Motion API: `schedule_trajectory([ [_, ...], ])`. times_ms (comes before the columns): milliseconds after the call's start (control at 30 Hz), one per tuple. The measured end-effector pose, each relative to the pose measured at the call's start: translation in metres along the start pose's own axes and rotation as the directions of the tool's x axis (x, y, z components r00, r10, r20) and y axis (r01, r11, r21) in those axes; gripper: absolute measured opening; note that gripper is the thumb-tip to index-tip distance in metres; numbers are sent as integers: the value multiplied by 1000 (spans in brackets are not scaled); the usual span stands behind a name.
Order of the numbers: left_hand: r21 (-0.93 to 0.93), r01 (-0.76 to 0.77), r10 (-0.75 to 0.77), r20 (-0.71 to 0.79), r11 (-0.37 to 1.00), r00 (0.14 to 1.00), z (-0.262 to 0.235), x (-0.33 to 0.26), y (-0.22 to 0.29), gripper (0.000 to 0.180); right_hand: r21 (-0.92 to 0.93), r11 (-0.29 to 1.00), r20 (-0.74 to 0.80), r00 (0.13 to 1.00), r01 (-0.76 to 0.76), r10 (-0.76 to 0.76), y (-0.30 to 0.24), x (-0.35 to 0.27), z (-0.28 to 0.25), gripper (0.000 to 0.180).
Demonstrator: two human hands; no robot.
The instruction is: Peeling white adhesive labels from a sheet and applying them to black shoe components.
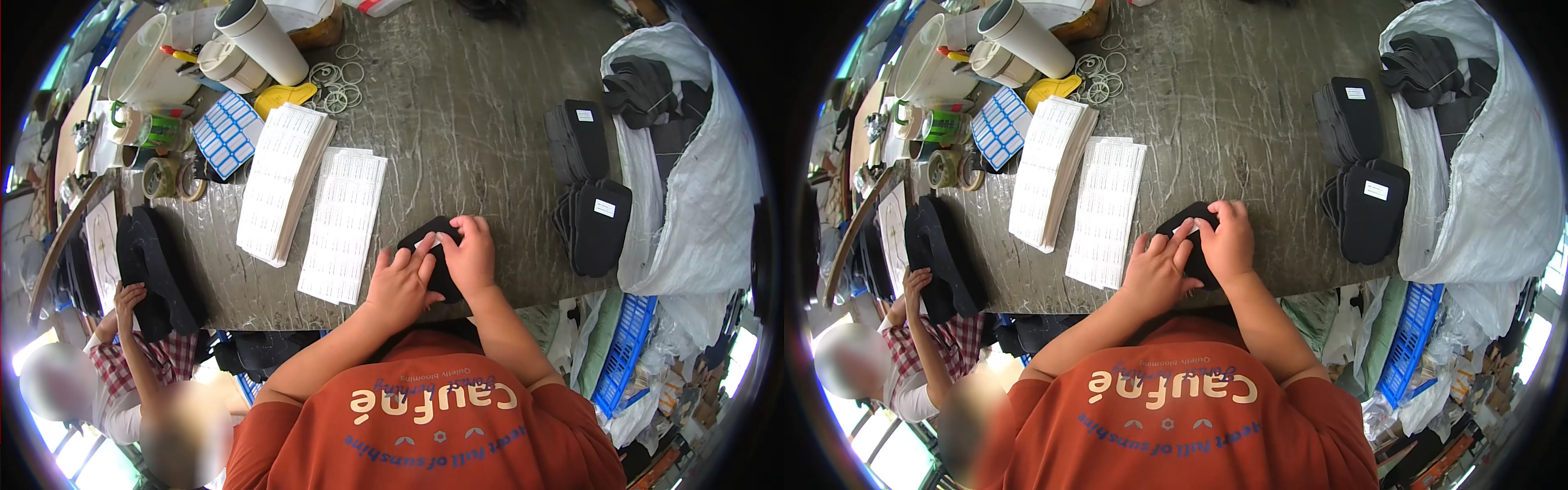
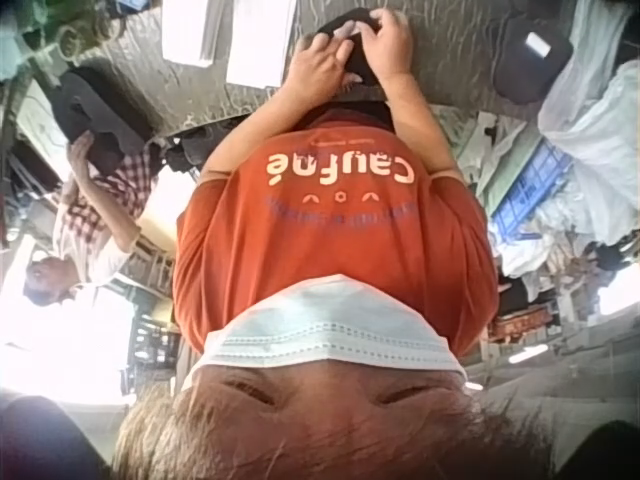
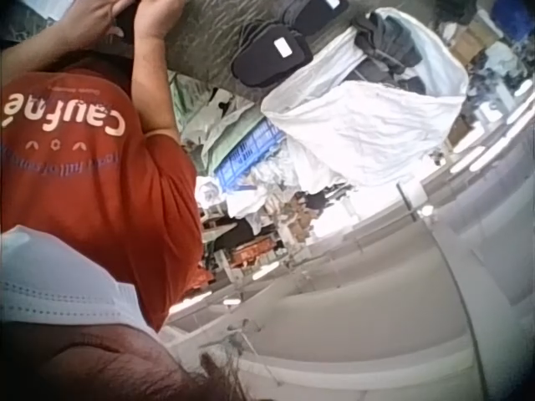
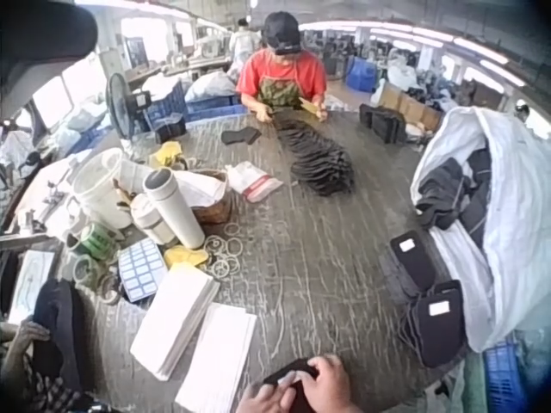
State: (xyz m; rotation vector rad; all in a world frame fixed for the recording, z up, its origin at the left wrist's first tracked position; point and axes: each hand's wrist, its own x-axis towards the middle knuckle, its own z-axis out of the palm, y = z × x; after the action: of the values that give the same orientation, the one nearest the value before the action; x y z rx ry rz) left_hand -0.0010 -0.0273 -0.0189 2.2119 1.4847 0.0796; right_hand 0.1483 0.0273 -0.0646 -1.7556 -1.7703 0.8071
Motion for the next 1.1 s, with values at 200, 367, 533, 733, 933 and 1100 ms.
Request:
schedule_trajectory([
  [200, -388, 31, -141, -258, 921, 956, 23, -7, -8, 62, 69, 935, -231, 918, 347, -324, 15, -9, 11, 17],
  [367, -402, 95, -260, -380, 911, 888, 45, -15, -11, 80, 92, 917, -386, 863, 388, -327, 5, -6, 19, 17],
  [533, -430, 99, -296, -421, 898, 857, 47, 0, -2, 89, 203, 927, -387, 895, 316, -221, 19, -6, 23, 19],
  [733, -220, 122, -192, -331, 968, 924, 42, 6, -14, 75, 431, 900, -370, 923, 72, 103, 14, -8, 2, 19],
  [933, 87, 346, -289, -387, 934, 876, 12, 15, -21, 66, 220, 969, -519, 855, 110, 20, 18, 30, -168, 16],
  [1100, -741, 202, -253, 46, 640, 966, -8, 66, 47, 38, -293, 914, -448, 885, -280, 128, 80, 65, -243, 94],
])
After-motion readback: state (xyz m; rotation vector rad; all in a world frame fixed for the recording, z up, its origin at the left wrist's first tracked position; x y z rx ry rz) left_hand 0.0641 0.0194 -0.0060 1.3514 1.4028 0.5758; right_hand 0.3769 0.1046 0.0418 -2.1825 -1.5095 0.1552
